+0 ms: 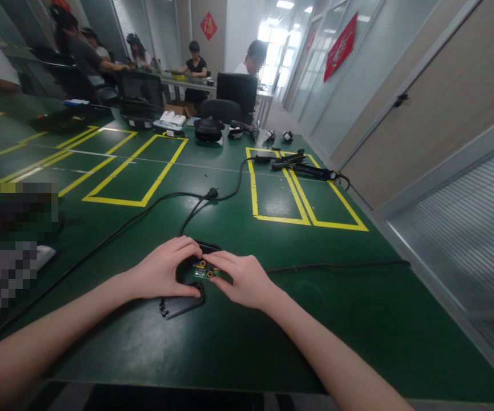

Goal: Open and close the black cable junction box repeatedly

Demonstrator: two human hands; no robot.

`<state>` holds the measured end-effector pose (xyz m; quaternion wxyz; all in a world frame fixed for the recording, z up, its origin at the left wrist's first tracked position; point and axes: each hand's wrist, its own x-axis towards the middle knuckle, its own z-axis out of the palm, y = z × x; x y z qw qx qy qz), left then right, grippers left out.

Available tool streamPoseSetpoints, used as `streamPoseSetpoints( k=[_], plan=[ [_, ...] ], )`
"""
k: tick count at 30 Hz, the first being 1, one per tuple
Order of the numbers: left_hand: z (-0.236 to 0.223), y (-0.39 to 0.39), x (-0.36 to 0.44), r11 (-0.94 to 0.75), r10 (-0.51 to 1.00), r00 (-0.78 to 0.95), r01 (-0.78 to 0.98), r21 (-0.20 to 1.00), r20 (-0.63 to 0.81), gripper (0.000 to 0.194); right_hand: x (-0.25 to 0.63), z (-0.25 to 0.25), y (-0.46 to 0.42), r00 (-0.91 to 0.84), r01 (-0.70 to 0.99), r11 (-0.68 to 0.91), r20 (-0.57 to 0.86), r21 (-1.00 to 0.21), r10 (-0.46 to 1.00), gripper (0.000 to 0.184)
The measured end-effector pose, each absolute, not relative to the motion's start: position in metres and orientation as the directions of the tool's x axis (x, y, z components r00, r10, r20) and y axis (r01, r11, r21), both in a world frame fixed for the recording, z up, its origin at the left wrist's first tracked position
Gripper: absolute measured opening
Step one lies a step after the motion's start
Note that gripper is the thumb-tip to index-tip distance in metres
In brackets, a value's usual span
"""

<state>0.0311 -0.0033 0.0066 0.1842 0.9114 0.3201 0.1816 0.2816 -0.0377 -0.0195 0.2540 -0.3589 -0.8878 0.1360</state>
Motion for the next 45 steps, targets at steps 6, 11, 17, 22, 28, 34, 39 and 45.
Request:
streamPoseSetpoints(
  k=[6,11,17,22,28,34,39,45],
  plan=[
    [0.003,-0.011,0.039,-0.696,0.705,0.677,0.602,0.392,0.212,0.054,0.282,-0.019,-0.035,-0.588,0.557,0.69,0.368,-0.463,0.721,0.039],
    [0.004,-0.014,0.039,-0.708,0.696,0.677,0.589,0.389,0.24,0.041,0.279,-0.014,-0.038,-0.578,0.545,0.664,0.344,-0.513,0.74,0.049],
    [0.008,0.002,0.02,-0.711,0.699,0.627,0.553,0.436,0.345,0.018,0.277,-0.011,-0.04,-0.58,0.614,0.632,0.272,-0.473,0.768,0.065],
    [-0.005,0.026,0.011,-0.503,0.861,0.381,0.73,0.462,0.336,0.028,0.275,-0.011,-0.041,-0.584,0.604,0.634,0.274,-0.483,0.765,0.051],
    [-0.019,0.044,0.017,-0.405,0.914,0.345,0.801,0.44,0.213,0.047,0.273,-0.013,-0.04,-0.595,0.589,0.655,0.293,-0.473,0.748,0.05],
    [-0.014,0.073,0.025,-0.41,0.912,0.35,0.757,0.508,0.215,0.054,0.273,-0.011,-0.04,-0.594,0.585,0.646,0.284,-0.491,0.753,0.048],
    [-0.01,0.104,0.046,-0.349,0.937,0.268,0.674,0.652,0.224,0.045,0.273,-0.01,-0.039,-0.59,0.585,0.64,0.282,-0.498,0.757,0.047],
    [0.007,0.101,0.048,-0.405,0.914,0.202,0.536,0.741,0.353,0.037,0.271,-0.01,-0.04,-0.569,0.6,0.621,0.276,-0.504,0.775,0.043]
  ],
)
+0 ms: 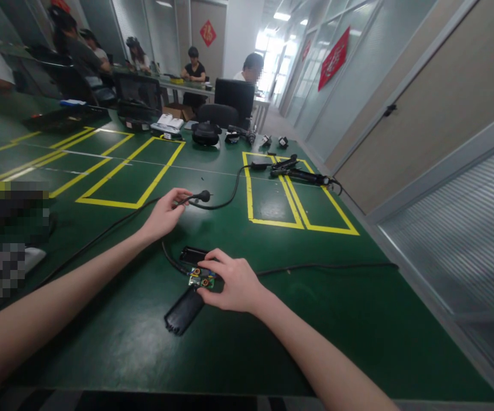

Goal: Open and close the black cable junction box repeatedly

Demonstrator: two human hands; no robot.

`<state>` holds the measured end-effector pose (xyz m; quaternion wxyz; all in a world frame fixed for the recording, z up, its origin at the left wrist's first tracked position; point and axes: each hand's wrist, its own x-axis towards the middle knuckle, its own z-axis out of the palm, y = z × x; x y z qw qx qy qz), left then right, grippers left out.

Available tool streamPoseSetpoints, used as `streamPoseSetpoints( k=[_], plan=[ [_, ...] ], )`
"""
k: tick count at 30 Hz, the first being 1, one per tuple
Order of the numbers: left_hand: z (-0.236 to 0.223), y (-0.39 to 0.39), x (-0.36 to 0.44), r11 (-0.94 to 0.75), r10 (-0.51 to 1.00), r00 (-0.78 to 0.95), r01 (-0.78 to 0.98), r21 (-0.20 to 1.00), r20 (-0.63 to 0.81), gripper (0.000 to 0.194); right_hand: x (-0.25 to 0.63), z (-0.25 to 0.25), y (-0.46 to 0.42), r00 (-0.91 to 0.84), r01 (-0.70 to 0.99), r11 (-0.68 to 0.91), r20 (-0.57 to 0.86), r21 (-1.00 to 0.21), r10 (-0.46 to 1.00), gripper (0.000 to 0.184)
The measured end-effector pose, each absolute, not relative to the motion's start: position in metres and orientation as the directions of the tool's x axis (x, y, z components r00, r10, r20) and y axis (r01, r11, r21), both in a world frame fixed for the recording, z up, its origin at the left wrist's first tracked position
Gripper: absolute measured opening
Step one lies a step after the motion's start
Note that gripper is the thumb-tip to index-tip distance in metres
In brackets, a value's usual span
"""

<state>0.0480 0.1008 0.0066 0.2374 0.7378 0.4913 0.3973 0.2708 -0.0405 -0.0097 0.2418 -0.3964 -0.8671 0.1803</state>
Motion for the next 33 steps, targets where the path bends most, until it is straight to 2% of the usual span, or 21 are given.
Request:
streamPoseSetpoints(
  k=[2,4,10,14,20,26,29,33],
  plan=[
    [0.014,0.089,0.038,-0.441,0.892,0.153,0.495,0.749,0.425,0.033,0.271,-0.011,-0.041,-0.568,0.598,0.623,0.282,-0.504,0.774,0.043],
    [0.017,0.075,0.026,-0.428,0.894,0.133,0.537,0.727,0.428,0.032,0.271,-0.011,-0.041,-0.567,0.594,0.625,0.287,-0.507,0.772,0.043],
    [0.008,0.046,0.003,-0.363,0.93,0.224,0.675,0.642,0.291,0.035,0.272,-0.009,-0.041,-0.578,0.578,0.633,0.289,-0.515,0.763,0.043],
    [0.002,0.061,0.01,-0.349,0.936,0.232,0.724,0.595,0.266,0.033,0.273,-0.008,-0.041,-0.586,0.578,0.641,0.29,-0.505,0.757,0.044],
    [-0.003,0.11,0.035,-0.257,0.959,0.135,0.785,0.564,0.249,0.038,0.274,-0.01,-0.04,-0.576,0.58,0.632,0.291,-0.514,0.764,0.044],
    [-0.009,0.126,0.038,-0.212,0.961,0.068,0.804,0.556,0.267,0.039,0.267,-0.015,-0.039,-0.433,0.679,0.543,0.329,-0.494,0.839,0.033],
    [-0.004,0.114,0.026,-0.179,0.966,0.039,0.812,0.555,0.255,0.036,0.263,-0.015,-0.039,-0.389,0.735,0.503,0.325,-0.454,0.862,0.034],
    [0.006,0.08,0.002,-0.181,0.969,0.051,0.816,0.549,0.244,0.036,0.263,-0.013,-0.039,-0.414,0.752,0.508,0.299,-0.42,0.86,0.04]
  ],
)
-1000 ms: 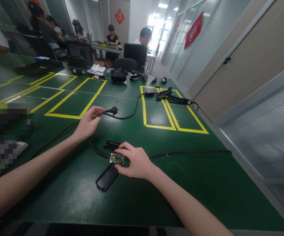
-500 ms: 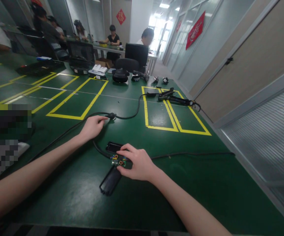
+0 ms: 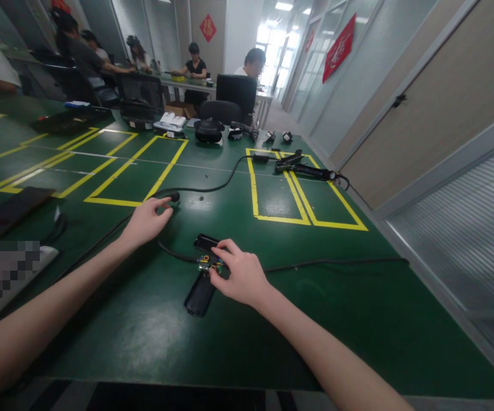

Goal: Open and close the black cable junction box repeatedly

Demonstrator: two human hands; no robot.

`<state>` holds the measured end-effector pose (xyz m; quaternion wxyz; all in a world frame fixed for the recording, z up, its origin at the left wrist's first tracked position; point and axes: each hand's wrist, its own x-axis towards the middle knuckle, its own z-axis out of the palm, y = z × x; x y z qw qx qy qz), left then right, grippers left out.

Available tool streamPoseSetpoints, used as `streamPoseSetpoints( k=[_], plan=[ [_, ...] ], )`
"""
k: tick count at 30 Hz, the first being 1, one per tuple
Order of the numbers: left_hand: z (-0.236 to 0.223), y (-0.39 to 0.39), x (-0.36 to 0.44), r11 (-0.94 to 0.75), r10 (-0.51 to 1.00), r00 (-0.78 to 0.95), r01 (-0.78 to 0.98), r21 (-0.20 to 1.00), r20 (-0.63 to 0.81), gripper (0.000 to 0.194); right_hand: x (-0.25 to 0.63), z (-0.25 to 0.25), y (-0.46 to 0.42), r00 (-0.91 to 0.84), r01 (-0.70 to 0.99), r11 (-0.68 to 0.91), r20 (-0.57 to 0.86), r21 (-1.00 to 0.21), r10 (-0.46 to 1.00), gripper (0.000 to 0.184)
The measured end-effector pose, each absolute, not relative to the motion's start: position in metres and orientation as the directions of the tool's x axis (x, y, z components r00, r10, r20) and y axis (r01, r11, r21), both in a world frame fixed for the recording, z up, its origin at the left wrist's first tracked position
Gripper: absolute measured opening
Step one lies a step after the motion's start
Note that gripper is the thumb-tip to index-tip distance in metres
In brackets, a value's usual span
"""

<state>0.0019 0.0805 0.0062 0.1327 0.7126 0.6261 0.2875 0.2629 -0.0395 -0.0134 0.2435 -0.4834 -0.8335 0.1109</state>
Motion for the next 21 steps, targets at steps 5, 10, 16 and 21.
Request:
streamPoseSetpoints(
  k=[5,10,16,21],
  plan=[
    [0.01,0.038,-0.018,-0.22,0.974,0.158,0.839,0.497,0.163,0.039,0.271,-0.009,-0.04,-0.552,0.685,0.626,0.297,-0.372,0.78,0.039],
    [0.004,0.024,-0.031,-0.359,0.933,0.308,0.827,0.433,0.187,0.04,0.28,-0.003,-0.039,-0.655,0.599,0.69,0.247,-0.406,0.714,0.026],
    [0.006,0.011,-0.023,-0.738,0.674,0.662,0.585,0.336,0.328,0.036,0.3,0.013,-0.037,-0.73,0.383,0.512,0.088,-0.769,0.678,0.043],
    [0.004,0.002,-0.005,-0.791,0.577,0.771,0.447,0.418,0.268,0.015,0.303,0.023,-0.041,-0.757,0.448,0.456,-0.055,-0.769,0.651,0.056]
  ],
)
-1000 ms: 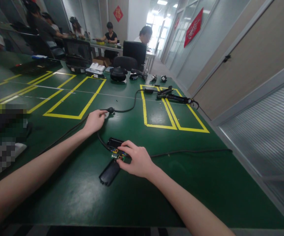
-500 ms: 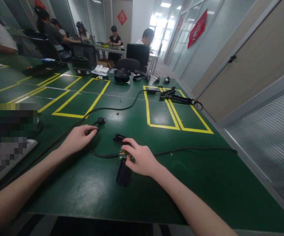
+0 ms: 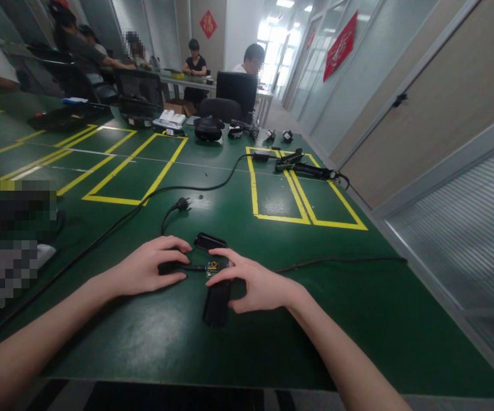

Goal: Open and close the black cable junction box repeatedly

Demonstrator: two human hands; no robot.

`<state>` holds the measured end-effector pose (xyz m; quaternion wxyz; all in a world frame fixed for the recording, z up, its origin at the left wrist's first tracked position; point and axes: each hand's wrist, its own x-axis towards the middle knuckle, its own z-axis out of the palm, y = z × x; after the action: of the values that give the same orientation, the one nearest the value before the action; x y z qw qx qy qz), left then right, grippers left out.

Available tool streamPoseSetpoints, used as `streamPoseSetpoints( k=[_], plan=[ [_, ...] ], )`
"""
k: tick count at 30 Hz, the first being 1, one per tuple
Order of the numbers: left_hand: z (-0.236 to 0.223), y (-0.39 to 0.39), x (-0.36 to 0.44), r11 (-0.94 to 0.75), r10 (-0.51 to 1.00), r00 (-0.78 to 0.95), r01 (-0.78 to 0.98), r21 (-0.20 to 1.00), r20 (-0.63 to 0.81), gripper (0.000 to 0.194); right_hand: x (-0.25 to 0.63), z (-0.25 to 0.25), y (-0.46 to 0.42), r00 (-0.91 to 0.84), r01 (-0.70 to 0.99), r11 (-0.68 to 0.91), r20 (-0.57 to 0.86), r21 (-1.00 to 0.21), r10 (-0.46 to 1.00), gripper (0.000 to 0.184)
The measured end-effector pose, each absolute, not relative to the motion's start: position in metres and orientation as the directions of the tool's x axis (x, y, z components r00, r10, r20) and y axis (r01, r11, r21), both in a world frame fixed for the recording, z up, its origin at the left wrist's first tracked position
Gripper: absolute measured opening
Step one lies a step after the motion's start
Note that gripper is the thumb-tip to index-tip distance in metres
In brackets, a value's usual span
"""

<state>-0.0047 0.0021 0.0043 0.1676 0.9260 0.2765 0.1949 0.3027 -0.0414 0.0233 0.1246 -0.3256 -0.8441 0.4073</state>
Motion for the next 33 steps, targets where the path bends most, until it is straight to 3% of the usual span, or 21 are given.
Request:
streamPoseSetpoints(
  k=[4,10,14,19,22,26,33],
  plan=[
    [0.0,0.002,-0.001,-0.78,0.581,0.774,0.44,0.445,0.253,0.014,0.29,0.016,-0.046,-0.687,0.51,0.507,0.025,-0.695,0.726,0.042],
    [0.001,0.005,0.0,-0.771,0.605,0.762,0.489,0.407,0.232,0.015,0.277,0.001,-0.046,-0.588,0.635,0.594,0.19,-0.495,0.787,0.045],
    [0.001,0.006,0.001,-0.752,0.632,0.741,0.515,0.411,0.228,0.017,0.283,0.003,-0.042,-0.587,0.606,0.603,0.219,-0.52,0.779,0.044],
    [0.007,0.008,-0.003,-0.732,0.656,0.714,0.526,0.433,0.242,0.022,0.3,0.004,-0.032,-0.493,0.612,0.558,0.281,-0.56,0.823,0.028],
    [0.013,0.008,-0.008,-0.726,0.668,0.691,0.523,0.446,0.276,0.024,0.309,0.003,-0.025,-0.463,0.691,0.504,0.218,-0.517,0.859,0.011],
    [0.019,0.008,-0.013,-0.726,0.678,0.658,0.529,0.439,0.328,0.023,0.313,0.003,-0.022,-0.497,0.723,0.494,0.134,-0.482,0.858,0.034],
    [0.014,0.006,-0.017,-0.739,0.651,0.711,0.514,0.436,0.265,0.029,0.299,0.003,-0.036,-0.629,0.615,0.623,0.176,-0.484,0.757,0.038]
  ],
)
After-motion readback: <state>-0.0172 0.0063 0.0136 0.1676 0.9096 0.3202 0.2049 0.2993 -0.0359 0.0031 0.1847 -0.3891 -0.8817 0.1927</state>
